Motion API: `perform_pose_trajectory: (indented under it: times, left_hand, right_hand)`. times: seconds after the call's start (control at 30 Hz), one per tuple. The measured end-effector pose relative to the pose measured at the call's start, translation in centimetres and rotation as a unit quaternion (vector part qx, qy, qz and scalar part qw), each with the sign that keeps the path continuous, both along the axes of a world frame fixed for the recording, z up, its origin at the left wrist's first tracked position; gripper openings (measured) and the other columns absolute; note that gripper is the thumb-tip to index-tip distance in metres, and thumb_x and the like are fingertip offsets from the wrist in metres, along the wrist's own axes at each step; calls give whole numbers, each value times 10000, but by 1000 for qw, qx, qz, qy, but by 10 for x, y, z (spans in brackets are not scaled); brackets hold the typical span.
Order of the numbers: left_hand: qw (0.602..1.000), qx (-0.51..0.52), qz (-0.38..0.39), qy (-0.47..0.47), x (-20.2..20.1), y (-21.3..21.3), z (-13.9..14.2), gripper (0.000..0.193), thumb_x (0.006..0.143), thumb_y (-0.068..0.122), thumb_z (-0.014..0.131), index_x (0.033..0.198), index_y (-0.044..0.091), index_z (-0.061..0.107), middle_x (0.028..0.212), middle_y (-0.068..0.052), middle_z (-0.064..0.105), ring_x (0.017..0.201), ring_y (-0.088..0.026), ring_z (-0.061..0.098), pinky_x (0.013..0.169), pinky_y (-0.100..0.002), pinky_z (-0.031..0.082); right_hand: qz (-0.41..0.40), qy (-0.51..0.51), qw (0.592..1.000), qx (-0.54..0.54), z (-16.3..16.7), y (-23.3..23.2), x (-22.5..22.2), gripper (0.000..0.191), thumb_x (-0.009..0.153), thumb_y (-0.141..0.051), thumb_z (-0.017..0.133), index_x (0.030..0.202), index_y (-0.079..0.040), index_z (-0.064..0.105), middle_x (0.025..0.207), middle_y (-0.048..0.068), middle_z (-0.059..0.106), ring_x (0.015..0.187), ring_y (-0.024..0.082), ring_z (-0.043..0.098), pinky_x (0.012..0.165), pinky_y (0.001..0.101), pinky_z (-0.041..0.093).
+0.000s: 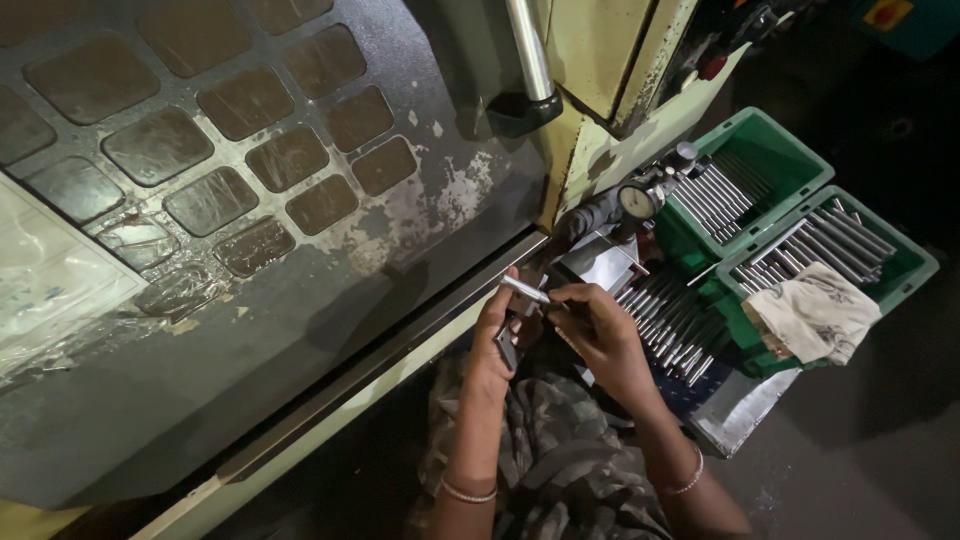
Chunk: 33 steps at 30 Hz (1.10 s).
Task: The person sits on the floor and repeatedly cleans small metal rods using a cloth, then inserts each rod into a slot on a machine. The person opens the machine door to place the rods and closes it afterward.
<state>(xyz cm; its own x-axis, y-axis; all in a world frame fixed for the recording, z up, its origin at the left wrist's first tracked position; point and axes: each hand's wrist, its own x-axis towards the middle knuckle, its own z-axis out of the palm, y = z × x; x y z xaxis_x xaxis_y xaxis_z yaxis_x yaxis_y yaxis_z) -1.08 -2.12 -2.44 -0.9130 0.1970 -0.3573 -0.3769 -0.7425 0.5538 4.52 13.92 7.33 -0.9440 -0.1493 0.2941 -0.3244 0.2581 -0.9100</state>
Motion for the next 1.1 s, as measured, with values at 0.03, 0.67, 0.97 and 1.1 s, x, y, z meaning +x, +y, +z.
perform_pose_trajectory:
  times: [0.03, 0.67, 0.97, 1.1]
  left_hand:
    - [1000, 5, 8, 13, -3, 5, -1, 279, 961, 428, 693, 957, 150, 668, 746, 55, 623, 539, -26, 536, 446, -179, 386]
    - [990, -138, -5, 7, -72, 102, 7, 360, 921, 521, 691, 881, 165, 661, 632, 78, 530, 437, -10, 427, 355, -182, 275]
    - [984, -179, -1, 23, -91, 148, 9, 376, 894, 537, 731, 959, 168, 702, 731, 47, 581, 508, -41, 479, 432, -222, 342]
    - [981, -187, -36, -47, -88, 163, 10, 472, 833, 566, 692, 999, 129, 754, 853, 71, 736, 692, -27, 701, 610, -224, 560]
  right_hand:
    - [-3, -9, 1000, 6, 1, 4, -4, 261, 945, 27, 692, 1195, -32, 649, 1081, 59, 689, 896, 114, 668, 732, 269, 540]
    - [51, -87, 992, -69, -13, 102, -86, 186, 996, -80, 670, 1168, -28, 621, 1057, 51, 616, 969, 104, 606, 812, 263, 525]
    - [92, -128, 987, -29, -19, 148, -116, 324, 928, -234, 739, 1166, -41, 636, 978, 21, 666, 874, 90, 594, 750, 290, 512]
    - [25, -137, 990, -16, -40, 168, -115, 229, 925, -237, 710, 1046, -45, 738, 821, -11, 691, 733, 91, 612, 662, 282, 515]
